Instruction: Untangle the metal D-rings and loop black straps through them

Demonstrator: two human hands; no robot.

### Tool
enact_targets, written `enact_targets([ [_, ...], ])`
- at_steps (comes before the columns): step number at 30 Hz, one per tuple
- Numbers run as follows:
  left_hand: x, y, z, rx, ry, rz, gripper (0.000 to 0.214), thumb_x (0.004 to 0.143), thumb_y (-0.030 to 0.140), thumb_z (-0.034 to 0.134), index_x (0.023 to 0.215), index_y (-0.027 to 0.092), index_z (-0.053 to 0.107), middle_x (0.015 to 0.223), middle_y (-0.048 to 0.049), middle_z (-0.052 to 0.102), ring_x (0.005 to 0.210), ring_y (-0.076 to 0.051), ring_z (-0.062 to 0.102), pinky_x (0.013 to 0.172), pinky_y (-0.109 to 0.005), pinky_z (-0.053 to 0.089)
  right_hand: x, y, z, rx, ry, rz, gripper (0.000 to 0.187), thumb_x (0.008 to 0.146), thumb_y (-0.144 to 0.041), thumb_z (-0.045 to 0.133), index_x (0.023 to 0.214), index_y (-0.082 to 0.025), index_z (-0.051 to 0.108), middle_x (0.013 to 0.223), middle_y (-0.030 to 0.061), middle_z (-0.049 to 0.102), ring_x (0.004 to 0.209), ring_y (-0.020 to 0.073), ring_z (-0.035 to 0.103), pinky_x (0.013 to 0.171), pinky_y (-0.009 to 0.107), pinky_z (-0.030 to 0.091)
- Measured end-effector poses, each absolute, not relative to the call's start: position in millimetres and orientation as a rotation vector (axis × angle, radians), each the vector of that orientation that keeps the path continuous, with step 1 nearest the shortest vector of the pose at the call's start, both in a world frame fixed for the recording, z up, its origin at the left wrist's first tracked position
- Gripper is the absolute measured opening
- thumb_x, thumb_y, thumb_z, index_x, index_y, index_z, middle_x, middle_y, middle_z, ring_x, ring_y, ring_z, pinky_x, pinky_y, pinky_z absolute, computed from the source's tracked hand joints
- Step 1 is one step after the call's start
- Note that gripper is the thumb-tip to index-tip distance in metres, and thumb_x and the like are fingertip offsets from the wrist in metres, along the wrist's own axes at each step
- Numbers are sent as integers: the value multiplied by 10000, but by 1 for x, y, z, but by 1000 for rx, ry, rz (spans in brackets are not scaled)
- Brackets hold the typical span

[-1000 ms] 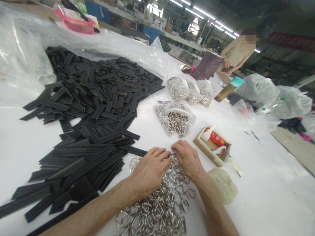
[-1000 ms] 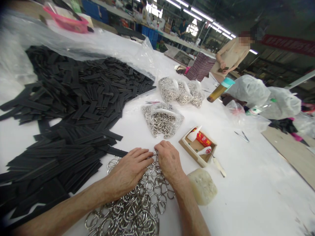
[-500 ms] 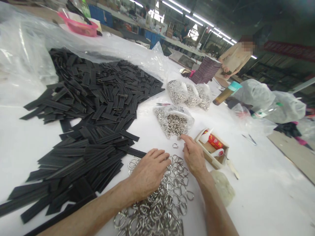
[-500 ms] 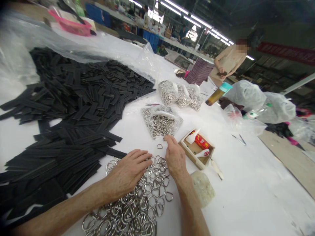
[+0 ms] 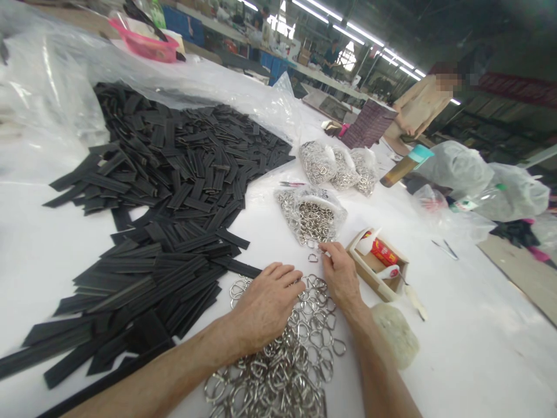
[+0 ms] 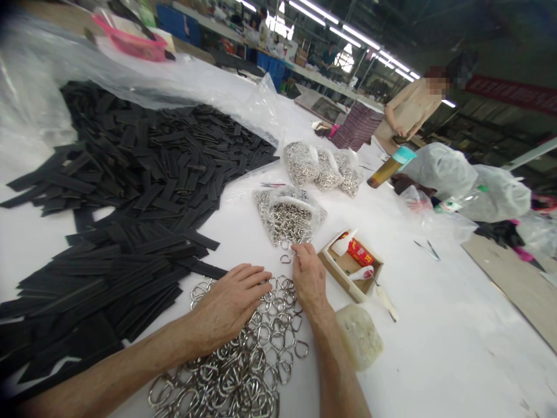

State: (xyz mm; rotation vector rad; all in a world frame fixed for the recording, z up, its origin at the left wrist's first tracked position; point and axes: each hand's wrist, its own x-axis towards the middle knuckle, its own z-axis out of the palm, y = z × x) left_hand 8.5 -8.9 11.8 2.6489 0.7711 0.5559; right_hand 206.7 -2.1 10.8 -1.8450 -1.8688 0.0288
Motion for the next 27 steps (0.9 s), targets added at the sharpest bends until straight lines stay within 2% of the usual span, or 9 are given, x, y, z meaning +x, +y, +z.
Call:
enact_targets([
  [4, 9, -8, 13, 2656, 772, 563, 248, 884, 123, 446, 1099, 172, 558, 1206, -45, 592, 1147, -226, 483, 1010, -417, 336, 204, -1, 10, -1769, -1909, 74, 379, 848, -95, 347, 1125, -166, 596, 1181, 86, 604, 1052, 202, 571, 916, 322, 446],
  [8, 9, -9, 13, 2658, 774, 580, 251, 876, 122, 459, 1099, 178, 560, 1208, -45, 593, 1149, -221, 485, 1011, -414, 337, 200, -3, 9, -1731, -1987, 139, 420, 840, -69, 339, 1152, -184, 596, 1165, 64, 628, 1067, 200, 568, 936, 328, 434],
  [15, 8, -9, 12, 2648, 768, 555, 257, 875, 127, 458, 1108, 179, 553, 1216, -44, 584, 1152, -221, 478, 1019, -420, 332, 203, -11, 13, -1729, -1982, 225, 373, 837, -79, 338, 1089, -173, 597, 916, 64, 651, 888, 197, 587, 829, 323, 461],
  [20, 8, -9, 13, 2640, 765, 551, 259, 872, 118, 452, 1105, 177, 550, 1217, -45, 582, 1152, -227, 475, 1022, -421, 330, 201, -19, 25, -1720, -2044, 326, 311, 844, -93, 357, 967, -198, 623, 891, 51, 646, 848, 177, 584, 816, 303, 448],
  [27, 8, -9, 13, 2623, 770, 553, 286, 855, 102, 465, 1119, 178, 544, 1212, -45, 584, 1155, -221, 477, 1019, -419, 337, 196, -27, 42, -1820, -1950, 805, 246, 857, -160, 380, 895, -217, 616, 794, 5, 659, 766, 150, 605, 686, 261, 446],
])
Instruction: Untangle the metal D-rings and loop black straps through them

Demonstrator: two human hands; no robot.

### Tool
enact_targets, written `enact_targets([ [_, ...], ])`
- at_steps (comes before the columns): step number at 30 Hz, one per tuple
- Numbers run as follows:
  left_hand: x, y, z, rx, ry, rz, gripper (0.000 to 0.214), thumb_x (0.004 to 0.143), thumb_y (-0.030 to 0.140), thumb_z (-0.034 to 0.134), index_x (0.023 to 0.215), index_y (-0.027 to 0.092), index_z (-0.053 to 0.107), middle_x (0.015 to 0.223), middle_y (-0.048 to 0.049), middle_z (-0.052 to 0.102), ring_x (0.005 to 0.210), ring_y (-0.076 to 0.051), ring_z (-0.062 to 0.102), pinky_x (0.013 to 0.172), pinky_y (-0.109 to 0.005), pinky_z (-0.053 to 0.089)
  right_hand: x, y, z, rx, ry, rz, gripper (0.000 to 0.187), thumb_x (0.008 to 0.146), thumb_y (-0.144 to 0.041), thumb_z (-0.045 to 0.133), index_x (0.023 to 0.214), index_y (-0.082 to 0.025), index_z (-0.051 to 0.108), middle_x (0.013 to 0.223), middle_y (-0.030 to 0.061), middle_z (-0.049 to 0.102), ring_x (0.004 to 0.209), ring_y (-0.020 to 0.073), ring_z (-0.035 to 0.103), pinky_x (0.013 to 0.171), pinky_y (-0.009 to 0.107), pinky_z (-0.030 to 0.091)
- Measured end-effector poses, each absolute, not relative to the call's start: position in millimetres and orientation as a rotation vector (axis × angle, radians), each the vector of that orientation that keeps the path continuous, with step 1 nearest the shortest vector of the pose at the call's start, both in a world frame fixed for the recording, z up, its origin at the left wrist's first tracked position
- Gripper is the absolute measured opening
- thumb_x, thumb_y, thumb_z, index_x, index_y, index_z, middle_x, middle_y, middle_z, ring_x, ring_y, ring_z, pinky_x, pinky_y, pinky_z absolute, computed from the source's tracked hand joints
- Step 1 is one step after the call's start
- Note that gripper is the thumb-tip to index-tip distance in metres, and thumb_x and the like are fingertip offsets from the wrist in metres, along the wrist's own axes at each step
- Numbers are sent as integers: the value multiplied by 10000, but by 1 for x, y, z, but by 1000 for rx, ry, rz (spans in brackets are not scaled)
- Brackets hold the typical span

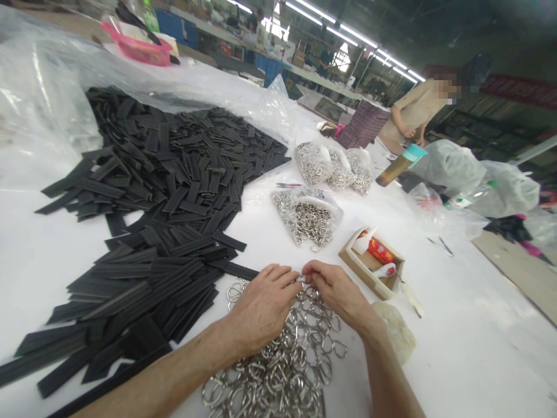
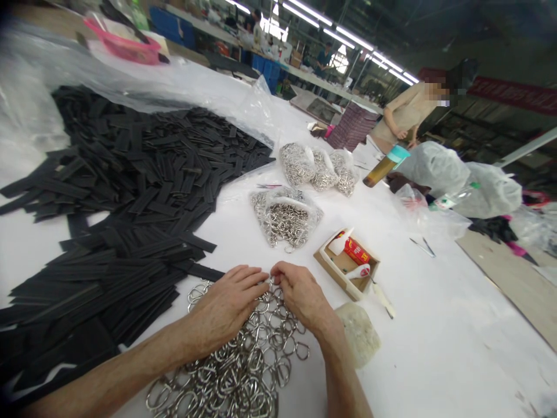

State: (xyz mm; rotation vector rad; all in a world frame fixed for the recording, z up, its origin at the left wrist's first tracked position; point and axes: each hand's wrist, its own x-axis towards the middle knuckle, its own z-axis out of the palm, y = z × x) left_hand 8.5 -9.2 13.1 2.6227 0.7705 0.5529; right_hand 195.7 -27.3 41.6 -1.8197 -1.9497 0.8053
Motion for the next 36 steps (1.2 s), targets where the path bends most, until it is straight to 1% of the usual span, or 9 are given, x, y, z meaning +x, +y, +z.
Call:
enact_targets([
  [3, 8, -9, 15, 2620, 774, 555, 288, 856, 93, 461, 1116, 180, 547, 1212, -43, 587, 1157, -216, 479, 1018, -417, 340, 197, -22, 36, -1755, -1813, 662, 236, 832, -170, 389, 892, -199, 615, 761, 13, 646, 715, 152, 600, 692, 271, 466],
  [6, 8, -9, 15, 2619, 773, 555, 291, 865, 93, 453, 1126, 181, 546, 1217, -43, 585, 1150, -217, 482, 1015, -419, 342, 199, -10, 24, -1798, -1734, 309, 347, 808, -123, 354, 1047, -175, 600, 978, 71, 656, 797, 172, 620, 775, 313, 489],
  [10, 8, -10, 16, 2621, 779, 565, 258, 876, 109, 449, 1099, 178, 557, 1186, -46, 596, 1140, -223, 486, 1012, -425, 345, 196, 7, 9, -1893, -1750, 148, 482, 756, -44, 354, 1181, -135, 563, 1291, 148, 524, 1130, 255, 535, 942, 400, 432],
  [14, 8, -10, 17, 2624, 785, 558, 245, 874, 111, 453, 1083, 174, 564, 1159, -45, 602, 1134, -223, 485, 1017, -420, 342, 194, 14, 2, -1948, -1733, 124, 557, 734, -8, 376, 1260, -135, 510, 1354, 182, 444, 1109, 295, 537, 937, 444, 419],
  [19, 9, -9, 16, 2631, 777, 541, 259, 863, 104, 463, 1095, 170, 557, 1190, -47, 592, 1134, -222, 485, 1015, -420, 343, 196, 11, 9, -1879, -1784, 203, 498, 756, -30, 367, 1194, -168, 559, 1200, 135, 548, 998, 254, 572, 874, 390, 454],
  [25, 8, -9, 15, 2627, 781, 541, 246, 876, 112, 441, 1084, 173, 558, 1175, -47, 596, 1141, -221, 482, 1017, -421, 339, 196, 7, 17, -1699, -1793, 416, 280, 777, -110, 409, 904, -206, 639, 948, 26, 627, 851, 170, 576, 811, 289, 441],
  [29, 7, -9, 16, 2619, 770, 538, 262, 879, 115, 447, 1113, 173, 551, 1199, -46, 591, 1152, -219, 479, 1019, -421, 337, 202, 2, 17, -1703, -1648, 494, 173, 771, -199, 474, 832, -194, 636, 690, -18, 572, 594, 136, 488, 610, 251, 410],
  [31, 7, -9, 16, 2614, 773, 543, 266, 878, 113, 450, 1116, 179, 549, 1212, -44, 588, 1159, -215, 478, 1021, -421, 337, 208, -2, 17, -1725, -1558, 505, 171, 780, -244, 488, 832, -187, 641, 607, -32, 519, 547, 130, 440, 558, 243, 373],
  [36, 8, -9, 16, 2611, 773, 557, 259, 883, 112, 440, 1107, 186, 548, 1221, -40, 589, 1171, -211, 476, 1023, -425, 337, 220, -8, 15, -1727, -1430, 555, 211, 780, -324, 509, 864, -169, 624, 606, -24, 521, 539, 127, 429, 515, 232, 354],
])
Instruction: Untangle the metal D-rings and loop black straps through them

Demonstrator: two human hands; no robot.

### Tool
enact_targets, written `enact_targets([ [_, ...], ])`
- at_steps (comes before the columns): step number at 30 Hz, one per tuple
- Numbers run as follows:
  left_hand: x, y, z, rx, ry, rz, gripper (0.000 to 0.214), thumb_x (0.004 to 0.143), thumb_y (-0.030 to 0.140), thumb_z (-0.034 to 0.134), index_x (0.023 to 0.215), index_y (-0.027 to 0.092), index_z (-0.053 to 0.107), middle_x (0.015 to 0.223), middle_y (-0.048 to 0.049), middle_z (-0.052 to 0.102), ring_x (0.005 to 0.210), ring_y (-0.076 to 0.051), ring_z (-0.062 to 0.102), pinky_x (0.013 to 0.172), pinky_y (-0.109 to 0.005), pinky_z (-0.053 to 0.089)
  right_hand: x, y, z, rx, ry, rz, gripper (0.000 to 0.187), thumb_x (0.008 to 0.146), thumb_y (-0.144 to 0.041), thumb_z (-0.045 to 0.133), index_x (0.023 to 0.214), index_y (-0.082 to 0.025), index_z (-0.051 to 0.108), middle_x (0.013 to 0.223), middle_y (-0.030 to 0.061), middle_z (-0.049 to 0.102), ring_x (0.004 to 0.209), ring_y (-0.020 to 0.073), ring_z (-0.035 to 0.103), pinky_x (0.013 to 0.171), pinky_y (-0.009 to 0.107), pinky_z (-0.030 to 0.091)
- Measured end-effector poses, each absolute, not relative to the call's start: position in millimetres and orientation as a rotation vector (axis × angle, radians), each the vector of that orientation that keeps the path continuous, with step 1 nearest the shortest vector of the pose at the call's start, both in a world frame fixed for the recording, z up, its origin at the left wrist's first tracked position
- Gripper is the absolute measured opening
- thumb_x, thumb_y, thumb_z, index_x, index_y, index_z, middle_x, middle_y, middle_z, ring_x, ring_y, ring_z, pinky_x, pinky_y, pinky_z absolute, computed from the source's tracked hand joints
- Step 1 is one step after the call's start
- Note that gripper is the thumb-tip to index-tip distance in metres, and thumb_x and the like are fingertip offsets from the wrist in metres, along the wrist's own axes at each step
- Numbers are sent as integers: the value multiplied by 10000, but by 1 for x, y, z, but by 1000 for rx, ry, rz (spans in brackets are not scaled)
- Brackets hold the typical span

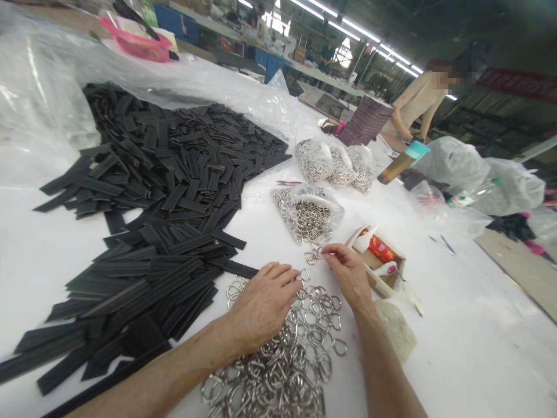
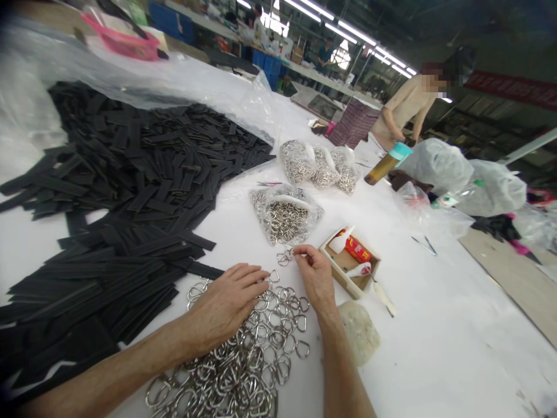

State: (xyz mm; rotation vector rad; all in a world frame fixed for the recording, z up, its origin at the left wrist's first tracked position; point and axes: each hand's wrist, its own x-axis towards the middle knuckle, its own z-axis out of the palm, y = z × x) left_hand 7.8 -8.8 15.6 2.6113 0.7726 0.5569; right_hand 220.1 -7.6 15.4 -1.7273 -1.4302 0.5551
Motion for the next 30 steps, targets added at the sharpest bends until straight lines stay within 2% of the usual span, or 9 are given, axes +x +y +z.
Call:
enact_targets([
  [3, 8, -8, 15, 2617, 767, 567, 254, 888, 119, 437, 1106, 185, 548, 1225, -40, 587, 1171, -216, 475, 1024, -430, 339, 218, -8, 15, -1694, -1445, 614, 224, 779, -339, 504, 898, -170, 588, 738, 10, 604, 626, 141, 515, 574, 238, 413],
  [5, 8, -8, 14, 2621, 764, 569, 261, 882, 113, 441, 1110, 180, 549, 1228, -42, 584, 1169, -219, 475, 1027, -429, 340, 214, -9, 16, -1690, -1489, 661, 206, 778, -320, 496, 895, -174, 582, 752, 13, 623, 653, 148, 548, 587, 240, 431],
  [9, 8, -8, 14, 2623, 763, 563, 275, 866, 101, 459, 1114, 177, 549, 1226, -44, 585, 1167, -217, 477, 1030, -423, 342, 206, -12, 19, -1755, -1585, 634, 171, 783, -256, 479, 863, -188, 614, 705, -1, 621, 612, 150, 533, 594, 258, 421],
  [14, 8, -8, 15, 2621, 768, 568, 260, 874, 116, 457, 1106, 183, 551, 1212, -44, 592, 1164, -212, 483, 1025, -422, 348, 204, -14, 22, -1819, -1703, 460, 172, 771, -198, 471, 817, -199, 636, 819, 28, 622, 747, 178, 542, 716, 301, 413],
  [17, 7, -9, 15, 2620, 761, 571, 256, 882, 122, 446, 1108, 181, 549, 1200, -47, 595, 1158, -216, 484, 1024, -423, 348, 204, -14, 22, -1853, -1765, 422, 185, 784, -182, 457, 809, -209, 638, 819, 28, 627, 767, 181, 545, 733, 306, 407],
  [23, 7, -9, 15, 2613, 755, 554, 256, 878, 112, 446, 1103, 172, 553, 1212, -48, 586, 1161, -222, 476, 1034, -429, 331, 197, -19, 31, -1939, -1869, 454, 163, 790, -151, 472, 773, -213, 622, 745, 8, 616, 710, 167, 530, 659, 274, 369],
  [30, 8, -9, 13, 2567, 796, 569, 311, 872, 121, 458, 1173, 175, 511, 1247, -62, 555, 1161, -221, 469, 1038, -420, 332, 199, -26, 44, -1913, -1959, 706, 165, 773, -156, 492, 707, -213, 632, 627, -36, 605, 593, 126, 512, 550, 226, 340],
])
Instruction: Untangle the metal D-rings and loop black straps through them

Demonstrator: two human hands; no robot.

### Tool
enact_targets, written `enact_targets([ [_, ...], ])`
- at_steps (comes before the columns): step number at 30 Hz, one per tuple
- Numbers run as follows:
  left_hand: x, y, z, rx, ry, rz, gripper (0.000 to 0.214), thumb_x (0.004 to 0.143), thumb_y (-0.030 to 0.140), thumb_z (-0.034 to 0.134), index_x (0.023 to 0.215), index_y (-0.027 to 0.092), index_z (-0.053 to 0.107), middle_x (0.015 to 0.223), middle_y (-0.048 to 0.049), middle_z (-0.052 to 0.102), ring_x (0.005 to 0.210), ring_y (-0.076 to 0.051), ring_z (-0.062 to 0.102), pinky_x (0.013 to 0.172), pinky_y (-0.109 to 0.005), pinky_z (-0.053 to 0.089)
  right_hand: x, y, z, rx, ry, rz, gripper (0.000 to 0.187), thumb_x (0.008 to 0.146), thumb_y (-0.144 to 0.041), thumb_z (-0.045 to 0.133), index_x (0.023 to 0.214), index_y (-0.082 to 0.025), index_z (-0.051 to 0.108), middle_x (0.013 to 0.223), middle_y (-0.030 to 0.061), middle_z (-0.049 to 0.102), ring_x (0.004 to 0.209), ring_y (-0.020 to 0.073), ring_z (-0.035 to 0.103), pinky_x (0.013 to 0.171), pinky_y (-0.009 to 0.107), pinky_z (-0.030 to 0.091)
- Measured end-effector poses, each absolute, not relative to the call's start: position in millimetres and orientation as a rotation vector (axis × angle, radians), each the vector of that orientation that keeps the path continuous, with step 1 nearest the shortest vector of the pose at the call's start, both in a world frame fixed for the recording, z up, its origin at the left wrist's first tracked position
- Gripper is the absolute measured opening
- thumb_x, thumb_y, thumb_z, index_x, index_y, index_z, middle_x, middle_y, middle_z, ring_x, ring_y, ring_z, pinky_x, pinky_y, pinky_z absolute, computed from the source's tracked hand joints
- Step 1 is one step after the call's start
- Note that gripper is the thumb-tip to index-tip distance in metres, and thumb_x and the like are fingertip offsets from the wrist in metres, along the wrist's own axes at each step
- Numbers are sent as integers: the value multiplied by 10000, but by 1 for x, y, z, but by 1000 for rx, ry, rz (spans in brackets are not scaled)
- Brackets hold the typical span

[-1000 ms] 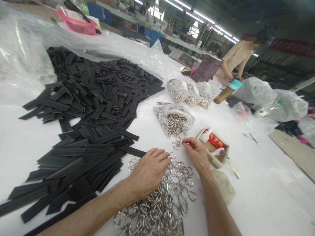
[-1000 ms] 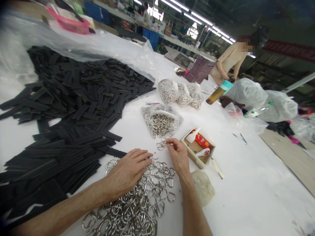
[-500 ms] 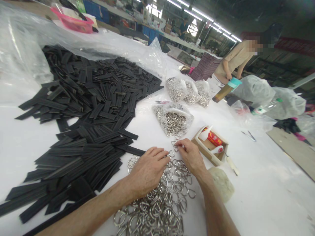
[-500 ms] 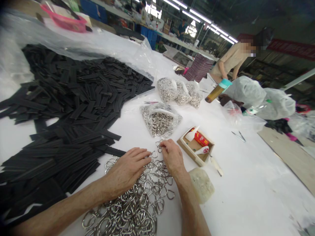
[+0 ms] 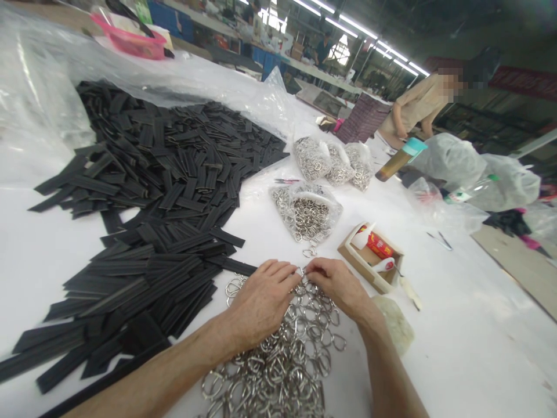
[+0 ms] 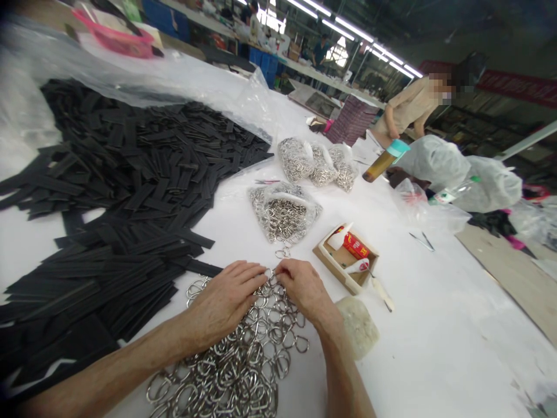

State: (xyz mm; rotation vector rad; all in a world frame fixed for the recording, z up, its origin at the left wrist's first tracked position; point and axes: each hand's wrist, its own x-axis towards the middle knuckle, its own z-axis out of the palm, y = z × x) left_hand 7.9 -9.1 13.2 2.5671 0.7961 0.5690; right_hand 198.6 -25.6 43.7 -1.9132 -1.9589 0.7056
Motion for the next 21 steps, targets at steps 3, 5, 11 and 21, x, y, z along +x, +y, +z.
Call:
enact_targets([
  [3, 8, -9, 14, 2574, 788, 570, 290, 883, 131, 447, 1160, 176, 519, 1247, -65, 554, 1161, -222, 469, 1038, -427, 329, 204, -24, 42, -1857, -1897, 848, 171, 784, -203, 490, 707, -207, 643, 631, -32, 609, 605, 130, 526, 547, 228, 361],
  [5, 8, -9, 14, 2587, 778, 561, 277, 884, 127, 443, 1144, 169, 529, 1239, -69, 559, 1161, -221, 470, 1036, -425, 330, 205, -22, 39, -1865, -1798, 715, 169, 789, -228, 488, 760, -206, 653, 665, -20, 623, 631, 145, 546, 577, 246, 394],
  [11, 8, -8, 16, 2595, 789, 541, 268, 869, 116, 462, 1121, 168, 537, 1217, -67, 571, 1156, -214, 478, 1035, -418, 332, 197, -15, 29, -1845, -1719, 328, 262, 807, -174, 391, 892, -169, 640, 975, 78, 645, 901, 203, 583, 836, 327, 429],
  [21, 8, -9, 15, 2604, 795, 538, 252, 876, 122, 455, 1107, 167, 545, 1216, -70, 570, 1152, -221, 479, 1030, -429, 335, 191, -15, 19, -1946, -1746, 267, 288, 796, -114, 383, 982, -157, 598, 956, 91, 623, 862, 229, 573, 793, 354, 427],
])
